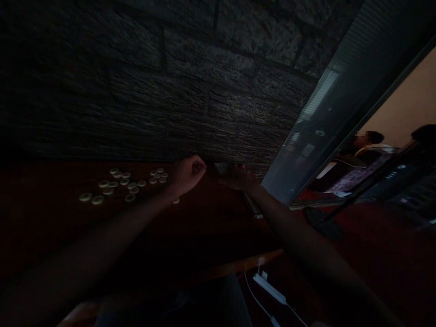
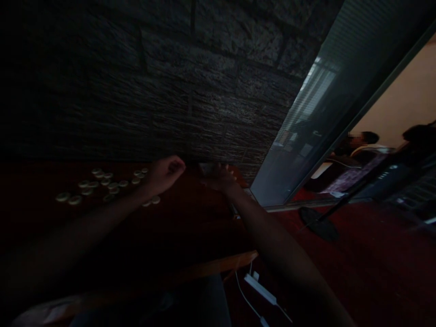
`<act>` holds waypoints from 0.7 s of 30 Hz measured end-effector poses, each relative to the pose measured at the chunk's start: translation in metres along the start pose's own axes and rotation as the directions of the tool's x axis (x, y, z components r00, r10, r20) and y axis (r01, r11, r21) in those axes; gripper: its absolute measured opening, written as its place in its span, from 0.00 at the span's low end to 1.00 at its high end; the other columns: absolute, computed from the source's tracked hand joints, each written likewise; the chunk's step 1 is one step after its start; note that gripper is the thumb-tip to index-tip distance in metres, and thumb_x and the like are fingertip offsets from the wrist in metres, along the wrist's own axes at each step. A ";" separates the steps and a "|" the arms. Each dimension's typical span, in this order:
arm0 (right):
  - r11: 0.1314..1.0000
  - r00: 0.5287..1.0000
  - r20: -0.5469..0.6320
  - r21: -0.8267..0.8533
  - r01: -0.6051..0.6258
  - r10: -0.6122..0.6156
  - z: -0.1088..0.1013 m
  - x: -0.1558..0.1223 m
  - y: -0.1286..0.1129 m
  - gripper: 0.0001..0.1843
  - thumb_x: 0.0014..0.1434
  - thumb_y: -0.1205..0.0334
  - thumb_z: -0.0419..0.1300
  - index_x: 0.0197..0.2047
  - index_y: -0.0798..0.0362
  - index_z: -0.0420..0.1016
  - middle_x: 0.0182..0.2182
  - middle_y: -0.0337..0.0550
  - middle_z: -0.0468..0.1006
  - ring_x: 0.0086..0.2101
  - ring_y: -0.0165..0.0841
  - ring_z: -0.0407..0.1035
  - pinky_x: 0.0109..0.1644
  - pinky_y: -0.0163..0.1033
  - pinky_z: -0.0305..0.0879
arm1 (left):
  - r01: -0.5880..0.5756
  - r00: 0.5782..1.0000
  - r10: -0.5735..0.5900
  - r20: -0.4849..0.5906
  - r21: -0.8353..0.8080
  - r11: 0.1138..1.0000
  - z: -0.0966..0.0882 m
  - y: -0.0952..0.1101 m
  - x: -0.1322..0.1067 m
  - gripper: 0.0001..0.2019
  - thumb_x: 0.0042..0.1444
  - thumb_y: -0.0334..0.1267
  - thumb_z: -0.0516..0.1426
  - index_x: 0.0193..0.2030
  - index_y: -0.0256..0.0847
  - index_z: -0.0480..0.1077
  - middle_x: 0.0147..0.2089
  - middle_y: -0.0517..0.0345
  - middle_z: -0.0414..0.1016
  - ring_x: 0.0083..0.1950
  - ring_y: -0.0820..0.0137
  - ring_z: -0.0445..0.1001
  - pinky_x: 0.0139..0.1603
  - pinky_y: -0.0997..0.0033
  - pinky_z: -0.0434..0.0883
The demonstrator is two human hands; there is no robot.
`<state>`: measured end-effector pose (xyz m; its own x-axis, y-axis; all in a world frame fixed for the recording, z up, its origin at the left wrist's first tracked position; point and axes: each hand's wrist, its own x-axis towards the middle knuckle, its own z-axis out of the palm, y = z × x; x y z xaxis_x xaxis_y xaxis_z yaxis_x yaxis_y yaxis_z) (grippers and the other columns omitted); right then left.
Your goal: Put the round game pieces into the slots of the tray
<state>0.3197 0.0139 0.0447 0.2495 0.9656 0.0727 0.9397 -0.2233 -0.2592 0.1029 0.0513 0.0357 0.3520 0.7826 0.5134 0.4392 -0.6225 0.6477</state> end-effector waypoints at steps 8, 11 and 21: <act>0.961 0.938 0.213 0.036 0.273 -0.274 0.004 -0.127 -0.055 0.59 0.52 0.38 0.72 0.79 0.47 0.52 0.76 0.62 0.53 0.71 0.68 0.53 0.69 0.69 0.57 | 0.051 0.994 -0.049 -0.100 0.021 0.998 -0.041 0.014 -0.001 0.04 0.59 0.31 0.60 0.36 0.41 0.77 0.37 0.54 0.83 0.39 0.64 0.80 0.41 0.66 0.70; 0.960 0.913 0.296 0.072 0.270 -0.279 0.015 -0.153 -0.067 0.64 0.52 0.28 0.68 0.79 0.52 0.49 0.78 0.63 0.48 0.71 0.72 0.50 0.70 0.73 0.53 | 0.055 0.997 -0.055 0.045 0.003 0.998 -0.024 0.024 -0.008 0.05 0.61 0.34 0.59 0.37 0.39 0.76 0.38 0.53 0.83 0.40 0.64 0.80 0.40 0.66 0.71; 0.897 0.909 -0.130 0.157 0.412 -0.395 -0.044 -0.124 0.088 0.29 0.63 0.62 0.63 0.67 0.50 0.73 0.57 0.52 0.81 0.54 0.47 0.78 0.59 0.53 0.73 | -0.132 0.945 0.125 0.302 0.005 0.991 0.048 0.074 -0.031 0.05 0.62 0.39 0.60 0.39 0.40 0.75 0.39 0.53 0.82 0.40 0.63 0.80 0.42 0.63 0.72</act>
<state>0.3819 -0.1310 0.0554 -0.1137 0.9491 0.2936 0.9093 0.2185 -0.3542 0.1636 -0.0191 0.0407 0.6369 0.6612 0.3965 0.3926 -0.7207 0.5714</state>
